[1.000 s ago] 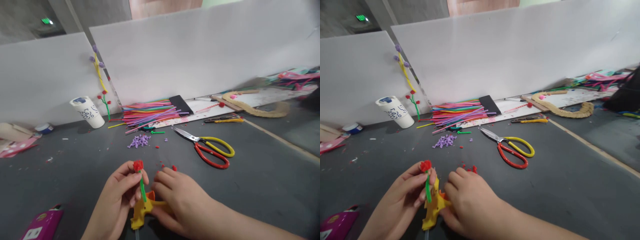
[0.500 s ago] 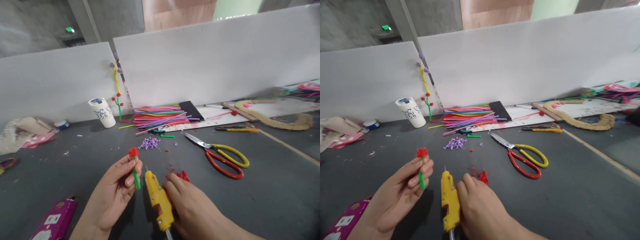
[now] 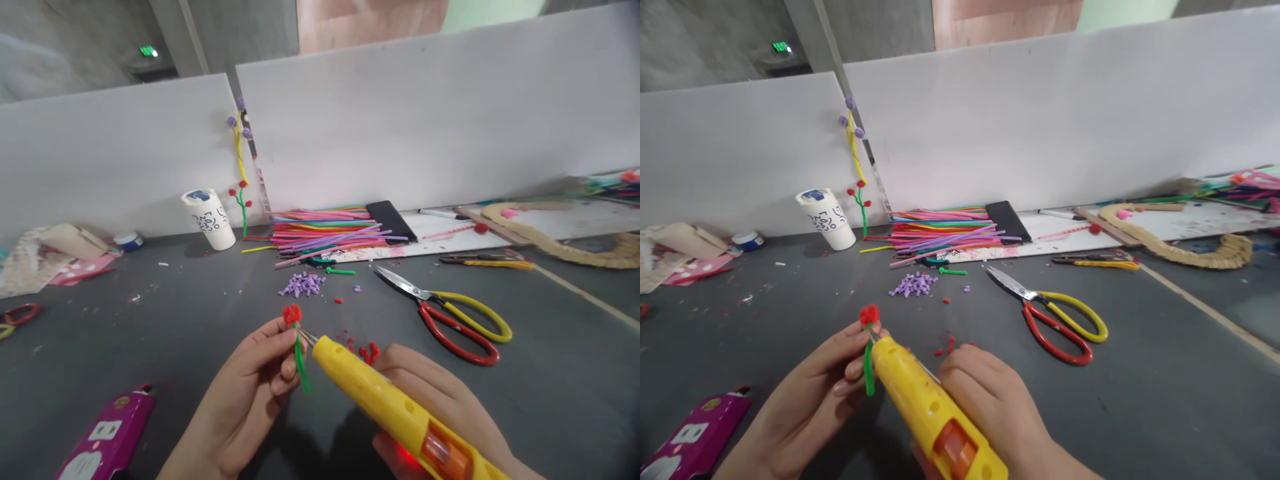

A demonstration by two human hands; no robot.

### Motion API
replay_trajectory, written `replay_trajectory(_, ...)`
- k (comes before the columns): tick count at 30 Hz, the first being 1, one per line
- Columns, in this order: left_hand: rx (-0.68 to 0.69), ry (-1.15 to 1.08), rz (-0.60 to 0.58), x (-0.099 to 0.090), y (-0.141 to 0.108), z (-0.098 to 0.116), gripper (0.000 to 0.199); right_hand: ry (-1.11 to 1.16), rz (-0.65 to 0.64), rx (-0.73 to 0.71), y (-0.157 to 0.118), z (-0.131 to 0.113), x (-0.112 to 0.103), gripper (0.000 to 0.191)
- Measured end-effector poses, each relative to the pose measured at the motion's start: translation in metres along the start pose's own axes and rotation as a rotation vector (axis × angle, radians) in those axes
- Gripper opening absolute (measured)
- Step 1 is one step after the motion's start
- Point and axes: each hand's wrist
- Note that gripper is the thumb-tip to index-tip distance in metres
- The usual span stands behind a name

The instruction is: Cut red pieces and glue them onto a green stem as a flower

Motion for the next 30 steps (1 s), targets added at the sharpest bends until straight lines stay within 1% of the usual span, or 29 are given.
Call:
replay_trajectory(4, -0.075, -0.008, -0.029, -0.002, 0.000, -0.004, 0.008, 0.006, -0.040, 0.054, -0.008, 0.004, 0.000, 0.028)
replay_trajectory(9, -0.128, -0.058, -0.045, -0.004, 0.001, -0.005, 0.012, -0.002, -0.053, 0.044, -0.013, 0.006, 0.000, 0.030)
replay_trajectory(13, -0.148, -0.080, -0.071, -0.003, 0.000, -0.005, 0.014, 0.013, -0.058, 0.039, -0.013, 0.006, 0.001, 0.029)
replay_trajectory(19, -0.157, -0.068, -0.097, -0.001, -0.002, -0.004, 0.023, 0.023, -0.082, 0.037, -0.015, 0.009, -0.001, 0.026)
replay_trajectory(26, -0.165, -0.102, -0.108, -0.004, -0.002, -0.006, 0.021, 0.007, -0.067, 0.026, -0.018, 0.010, 0.003, 0.025)
replay_trajectory(30, -0.173, -0.094, -0.077, -0.004, -0.002, -0.005, 0.022, 0.013, -0.080, 0.014, -0.018, 0.010, 0.003, 0.025)
Point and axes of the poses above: each hand's wrist, its own y-axis towards the middle knuckle, its own x-axis out of the palm, z = x × y, and after that the axes turned 15 degrees about z, right-handed
